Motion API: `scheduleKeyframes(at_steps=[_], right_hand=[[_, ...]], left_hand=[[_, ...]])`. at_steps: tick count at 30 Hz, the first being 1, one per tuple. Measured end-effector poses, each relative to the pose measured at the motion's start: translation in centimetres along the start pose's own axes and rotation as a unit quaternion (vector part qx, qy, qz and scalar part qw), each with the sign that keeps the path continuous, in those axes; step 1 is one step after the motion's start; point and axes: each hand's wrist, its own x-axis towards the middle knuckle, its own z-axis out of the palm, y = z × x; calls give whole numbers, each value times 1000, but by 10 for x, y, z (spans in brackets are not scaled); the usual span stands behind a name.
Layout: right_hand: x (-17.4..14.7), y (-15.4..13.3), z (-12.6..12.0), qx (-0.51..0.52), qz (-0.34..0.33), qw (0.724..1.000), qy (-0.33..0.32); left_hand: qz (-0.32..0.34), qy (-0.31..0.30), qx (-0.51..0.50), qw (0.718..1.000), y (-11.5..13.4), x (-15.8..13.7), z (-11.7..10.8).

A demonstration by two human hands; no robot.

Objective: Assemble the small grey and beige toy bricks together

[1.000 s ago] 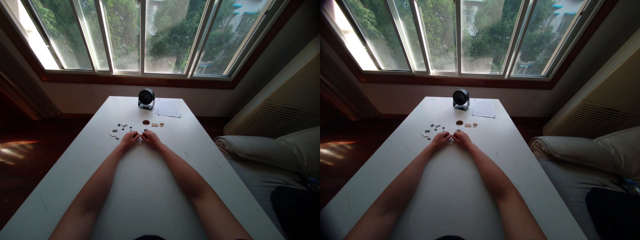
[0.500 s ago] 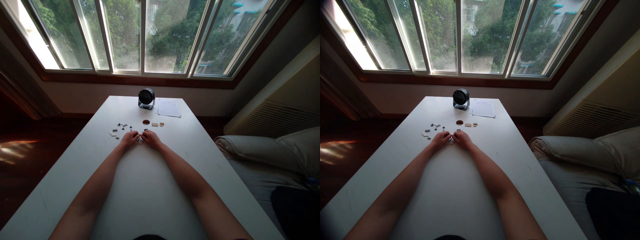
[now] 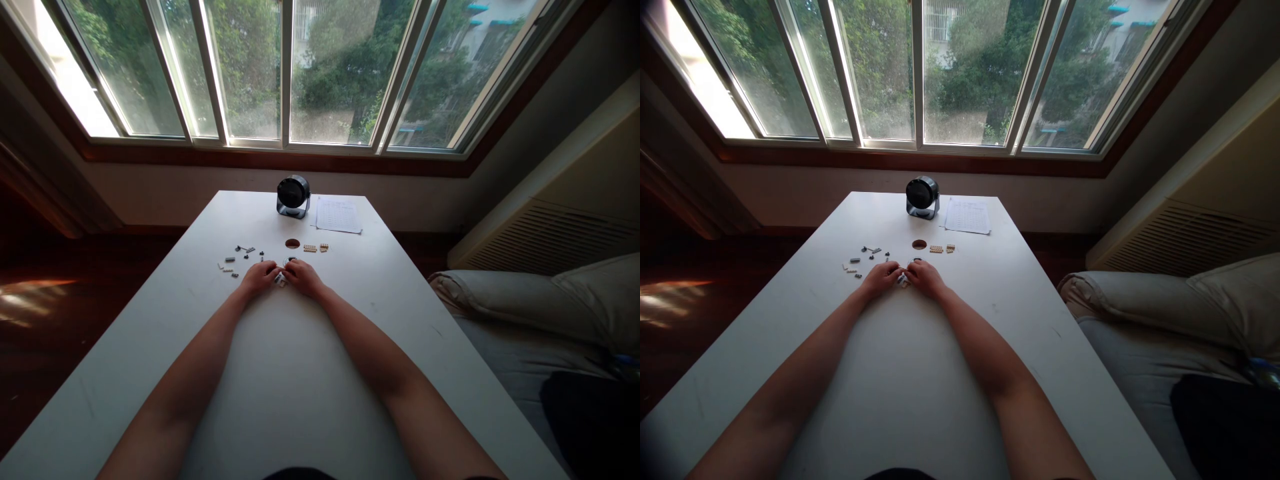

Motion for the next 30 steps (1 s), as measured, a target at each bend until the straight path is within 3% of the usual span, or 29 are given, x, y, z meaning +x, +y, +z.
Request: scheduleKeyframes(at_steps=[30], right_hand=[[0, -4, -3, 5, 5, 1000, -6]], left_hand=[[-4, -8, -5, 1000, 0, 0, -2]])
